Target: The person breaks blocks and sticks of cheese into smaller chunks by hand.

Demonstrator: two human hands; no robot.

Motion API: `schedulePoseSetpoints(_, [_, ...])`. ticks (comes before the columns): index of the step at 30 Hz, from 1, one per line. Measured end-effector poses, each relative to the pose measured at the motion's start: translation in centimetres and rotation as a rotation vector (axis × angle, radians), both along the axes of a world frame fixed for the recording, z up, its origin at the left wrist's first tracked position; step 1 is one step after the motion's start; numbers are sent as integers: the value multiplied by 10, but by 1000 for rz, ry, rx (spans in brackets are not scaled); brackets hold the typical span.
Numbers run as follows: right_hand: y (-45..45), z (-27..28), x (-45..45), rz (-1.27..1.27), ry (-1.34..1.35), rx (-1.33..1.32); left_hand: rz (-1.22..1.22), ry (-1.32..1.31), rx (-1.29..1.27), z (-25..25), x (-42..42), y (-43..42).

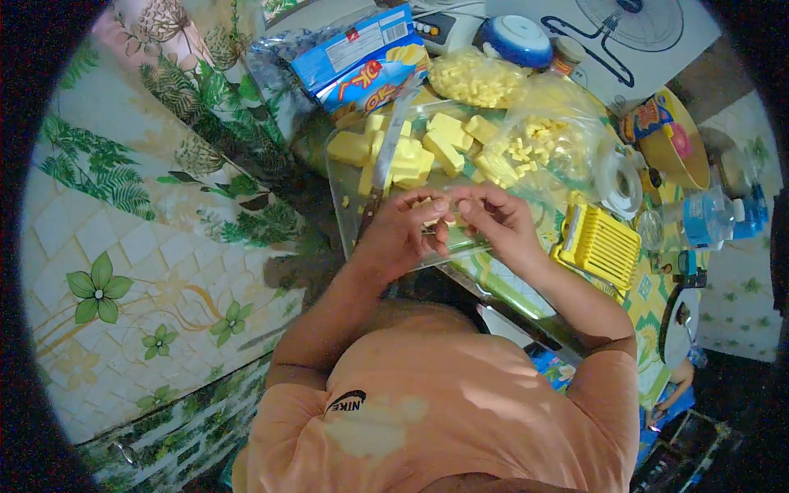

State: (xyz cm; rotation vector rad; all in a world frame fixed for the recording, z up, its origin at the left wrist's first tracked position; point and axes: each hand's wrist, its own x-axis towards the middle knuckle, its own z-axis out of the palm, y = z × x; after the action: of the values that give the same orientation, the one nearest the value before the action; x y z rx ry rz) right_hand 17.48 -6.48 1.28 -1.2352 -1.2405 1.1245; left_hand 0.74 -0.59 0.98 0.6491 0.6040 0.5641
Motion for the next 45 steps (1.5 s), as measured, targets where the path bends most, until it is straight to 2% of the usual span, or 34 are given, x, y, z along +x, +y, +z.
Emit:
schedulePoseSetpoints(2, [1,-11,1,-89,-151,89,5,-36,24,-1,-3,9])
schedulePoseSetpoints(5, [1,-4,5,-62,-861,438,-19,205,219,34,-2,15])
schedulePoseSetpoints(8, [-1,-8,2,78,-996,414,-113,455,616,61,12,24])
schedulePoseSetpoints(11, [-3,-14,3,85,-1101,369,-66,312,1285,49,48,37])
schedulePoseSetpoints(14, [-2,-22,4,94,-1041,437,-186,329,1429,52,86,42])
schedulePoseSetpoints(17, [-3,-18,3,82,-1066,471,-301,497,1511,47,126,49])
schedulePoseSetpoints(20, [-4,-18,4,122,-1068,425,-204,500,1692,24,157,63])
schedulePoseSetpoints(23, [-4,-16,3,118,-1056,440,-222,583,1794,20,172,77])
schedulePoseSetpoints(29, [-3,-18,4,133,-1015,454,-331,610,1783,32,161,81])
schedulePoseSetpoints(32, [-1,-17,6,160,-1028,437,-464,494,1738,43,145,80])
schedulePoseSetpoints(35, [-1,-18,7,171,-975,422,-452,403,1714,62,114,70])
schedulePoseSetpoints(38, [0,-16,9,108,-840,345,-380,307,1438,72,71,64])
schedulePoseSetpoints(41, [-1,7,4,22,-436,9,-219,438,1229,70,31,55])
schedulePoseSetpoints(44, [10,-18,11,38,31,35,5,432,971,49,6,37])
schedulePoseSetpoints(45, [12,-19,13,64,155,-12,71,436,973,39,2,31])
